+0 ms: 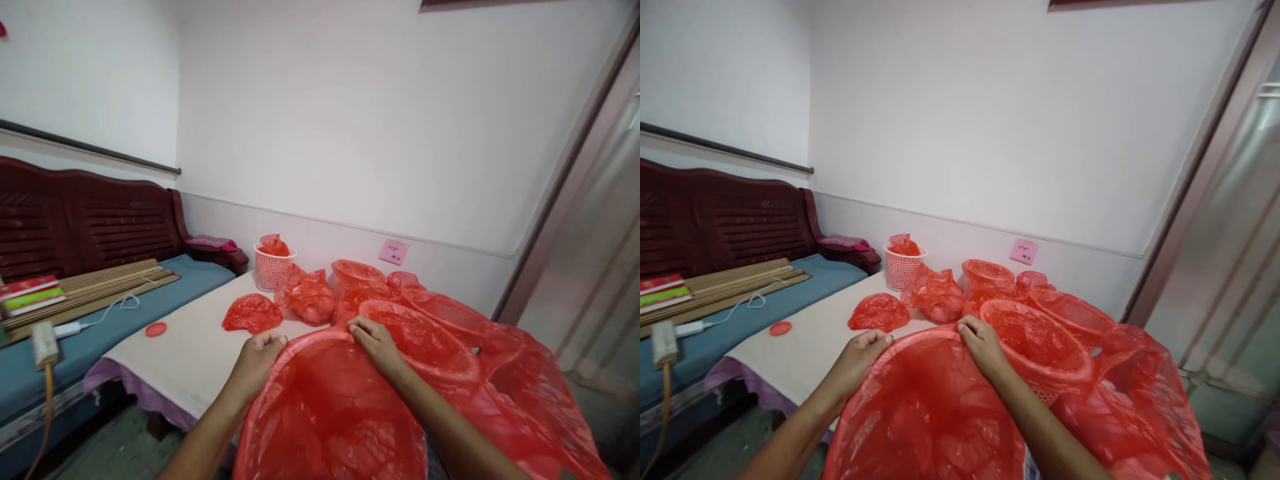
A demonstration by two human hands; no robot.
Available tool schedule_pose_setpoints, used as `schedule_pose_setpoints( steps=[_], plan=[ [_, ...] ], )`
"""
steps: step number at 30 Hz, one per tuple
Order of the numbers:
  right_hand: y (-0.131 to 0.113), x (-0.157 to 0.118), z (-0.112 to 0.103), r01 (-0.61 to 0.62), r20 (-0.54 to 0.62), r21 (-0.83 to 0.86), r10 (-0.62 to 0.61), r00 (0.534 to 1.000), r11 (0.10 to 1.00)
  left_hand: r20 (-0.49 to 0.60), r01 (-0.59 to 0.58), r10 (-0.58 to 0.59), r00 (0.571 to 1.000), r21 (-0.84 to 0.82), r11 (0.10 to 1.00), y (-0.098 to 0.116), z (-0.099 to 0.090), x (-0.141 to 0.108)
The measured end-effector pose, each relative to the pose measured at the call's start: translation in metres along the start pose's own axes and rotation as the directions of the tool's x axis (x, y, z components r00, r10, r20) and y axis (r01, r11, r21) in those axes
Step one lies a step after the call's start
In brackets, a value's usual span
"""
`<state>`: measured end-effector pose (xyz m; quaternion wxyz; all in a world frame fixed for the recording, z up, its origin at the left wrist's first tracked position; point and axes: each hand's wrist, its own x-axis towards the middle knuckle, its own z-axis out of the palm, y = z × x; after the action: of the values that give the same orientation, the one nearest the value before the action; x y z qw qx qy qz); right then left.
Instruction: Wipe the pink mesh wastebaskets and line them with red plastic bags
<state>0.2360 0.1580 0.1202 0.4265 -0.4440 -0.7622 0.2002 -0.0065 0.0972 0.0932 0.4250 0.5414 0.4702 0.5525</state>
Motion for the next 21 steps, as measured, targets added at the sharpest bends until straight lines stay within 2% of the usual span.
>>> schedule_pose_setpoints(
  steps=[4, 7, 9, 11, 12, 14, 18, 21],
  plan=[
    [0.004, 0.009, 0.001, -0.035, -0.028, 0.045, 0.036, 0.999, 0.998, -0.066, -0.019, 0.021, 0.998, 0.041, 0.999, -0.002, -0.006, -0.003],
    [0.007, 0.016, 0.003, -0.059, -0.019, 0.081, 0.061, 0.998, 0.995, -0.172, -0.153, 0.209, 0.963, 0.288, 0.945, -0.001, -0.007, -0.025],
    [0.008, 0.02, 0.005, -0.079, -0.004, 0.107, 0.08, 0.997, 0.991, -0.09, -0.248, 0.33, 0.94, 0.486, 0.838, 0.0, -0.004, -0.042],
    [0.009, 0.025, 0.005, -0.106, 0.019, 0.134, 0.104, 0.994, 0.985, 0.064, -0.3, 0.323, 0.944, 0.576, 0.761, -0.001, 0.0, -0.053],
    [0.008, 0.027, 0.005, -0.124, 0.037, 0.146, 0.12, 0.992, 0.982, 0.118, -0.309, 0.299, 0.947, 0.59, 0.746, -0.001, 0.002, -0.055],
    [0.007, 0.03, 0.004, -0.177, 0.092, 0.166, 0.163, 0.982, 0.97, 0.158, -0.307, 0.266, 0.951, 0.585, 0.75, -0.003, 0.002, -0.051],
    [0.006, 0.031, 0.0, -0.321, 0.249, 0.179, 0.273, 0.929, 0.93, 0.113, -0.298, 0.279, 0.954, 0.487, 0.821, -0.006, -0.013, -0.028],
    [0.013, 0.032, -0.004, -0.377, 0.28, 0.175, 0.321, 0.905, 0.909, 0.059, -0.27, 0.269, 0.961, 0.399, 0.876, -0.009, -0.027, -0.013]
  ],
)
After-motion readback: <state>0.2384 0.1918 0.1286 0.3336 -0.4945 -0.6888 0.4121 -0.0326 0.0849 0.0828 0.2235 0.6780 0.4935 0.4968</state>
